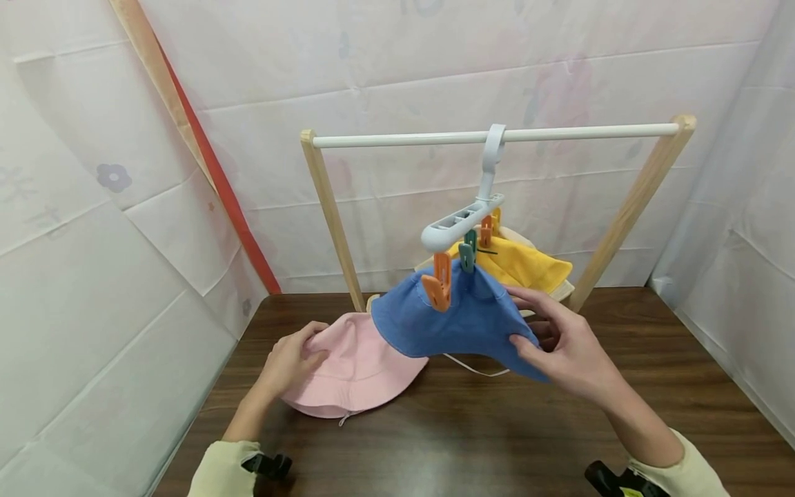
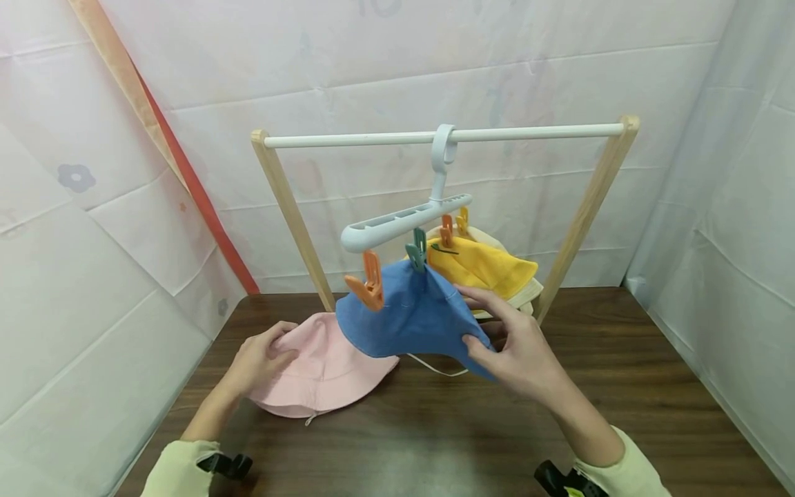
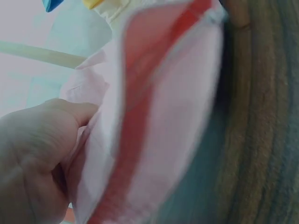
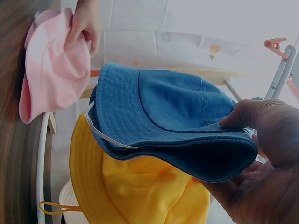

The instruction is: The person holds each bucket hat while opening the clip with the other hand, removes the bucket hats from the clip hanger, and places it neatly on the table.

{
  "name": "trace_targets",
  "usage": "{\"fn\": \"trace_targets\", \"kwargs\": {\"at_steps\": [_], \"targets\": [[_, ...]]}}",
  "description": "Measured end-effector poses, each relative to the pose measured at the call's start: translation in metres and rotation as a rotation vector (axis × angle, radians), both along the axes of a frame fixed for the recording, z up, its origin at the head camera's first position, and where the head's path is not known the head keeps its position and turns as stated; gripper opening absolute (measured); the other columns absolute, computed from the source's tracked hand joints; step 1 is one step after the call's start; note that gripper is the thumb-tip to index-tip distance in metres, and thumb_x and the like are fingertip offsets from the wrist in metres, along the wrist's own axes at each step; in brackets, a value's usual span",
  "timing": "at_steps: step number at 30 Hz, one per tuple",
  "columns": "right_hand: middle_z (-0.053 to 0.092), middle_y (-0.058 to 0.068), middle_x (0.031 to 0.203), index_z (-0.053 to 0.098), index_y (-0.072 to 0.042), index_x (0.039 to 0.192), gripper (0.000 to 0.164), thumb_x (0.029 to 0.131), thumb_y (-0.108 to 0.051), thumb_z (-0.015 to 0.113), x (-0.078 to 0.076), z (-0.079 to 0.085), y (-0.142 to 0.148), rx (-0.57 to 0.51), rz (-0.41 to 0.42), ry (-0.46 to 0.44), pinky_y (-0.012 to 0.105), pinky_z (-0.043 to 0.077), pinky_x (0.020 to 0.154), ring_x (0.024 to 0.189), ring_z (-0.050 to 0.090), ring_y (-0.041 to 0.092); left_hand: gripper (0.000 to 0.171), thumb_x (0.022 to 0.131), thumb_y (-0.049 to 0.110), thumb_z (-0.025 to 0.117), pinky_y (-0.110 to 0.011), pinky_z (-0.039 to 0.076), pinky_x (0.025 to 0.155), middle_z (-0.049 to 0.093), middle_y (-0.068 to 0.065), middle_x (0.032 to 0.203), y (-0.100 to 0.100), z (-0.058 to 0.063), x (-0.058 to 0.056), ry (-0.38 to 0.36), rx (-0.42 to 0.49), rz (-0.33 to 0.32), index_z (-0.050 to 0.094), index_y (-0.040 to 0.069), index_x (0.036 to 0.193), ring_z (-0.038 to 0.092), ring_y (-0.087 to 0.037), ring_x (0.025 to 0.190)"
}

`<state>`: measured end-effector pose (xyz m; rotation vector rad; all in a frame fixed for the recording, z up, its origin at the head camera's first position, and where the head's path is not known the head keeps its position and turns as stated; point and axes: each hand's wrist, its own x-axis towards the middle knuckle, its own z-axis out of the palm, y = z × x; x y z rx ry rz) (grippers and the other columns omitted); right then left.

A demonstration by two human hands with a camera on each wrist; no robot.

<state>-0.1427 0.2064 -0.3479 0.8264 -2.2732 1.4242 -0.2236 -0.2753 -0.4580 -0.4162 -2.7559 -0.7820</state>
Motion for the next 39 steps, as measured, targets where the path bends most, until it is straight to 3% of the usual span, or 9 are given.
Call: {"fn": "trace_targets", "kwargs": {"at_steps": [9,20,27,35,39], "targets": [[0.075,0.028,0.137,0.060,-0.008,0.158,0.068,0.096,0.014,0.075,-0.001,-0.001,0.000,0.001,-0.003,0.006,0.025,0.067,0.069,0.102,0.080,0.000,0.042,0.094,0.013,0.091,-0.044,0.054,0.081,0.084,-0.008,0.114,-0.003,-0.003,0.003,-0.060,-0.014,-0.060,0.074,0.022,0.131,0.072,-0.023,0.097],[0.077,0.028,0.133,0.061,-0.008,0.158,0.065,0.098,0.014,0.073,-0.002,-0.004,0.001,0.003,-0.020,0.002,0.026,0.065,0.068,0.102,0.078,0.000,0.046,0.096,0.020,0.089,-0.050,0.057,0.080,0.082,-0.011,0.120,-0.005,-0.010,0.003,-0.108,-0.008,-0.013,0.070,0.021,0.138,0.075,-0.029,0.102],[0.079,0.028,0.128,0.061,-0.008,0.158,0.063,0.099,0.014,0.070,-0.004,-0.006,0.003,0.012,-0.041,-0.001,0.027,0.058,0.062,0.086,0.074,0.003,0.048,0.097,0.014,0.086,-0.042,0.052,0.081,0.082,-0.003,0.116,-0.004,-0.010,0.002,-0.068,0.010,-0.010,0.068,0.022,0.140,0.070,-0.022,0.100],[0.077,0.031,0.132,0.059,-0.008,0.158,0.063,0.100,0.014,0.069,-0.006,-0.007,0.006,0.010,-0.031,-0.009,0.028,0.056,0.061,0.086,0.074,0.005,0.046,0.097,0.004,0.085,-0.052,0.058,0.105,0.079,-0.006,0.128,0.001,-0.008,0.002,0.030,0.049,-0.080,0.069,0.012,0.140,0.074,-0.028,0.121],[0.077,0.031,0.131,0.059,-0.008,0.159,0.064,0.100,0.015,0.069,-0.006,-0.007,0.007,0.007,-0.026,-0.001,0.027,0.054,0.058,0.078,0.072,0.007,0.052,0.095,-0.002,0.084,-0.054,0.058,0.107,0.076,-0.010,0.135,0.003,-0.008,0.002,0.069,0.074,-0.094,0.068,0.009,0.143,0.072,-0.031,0.127]]}}
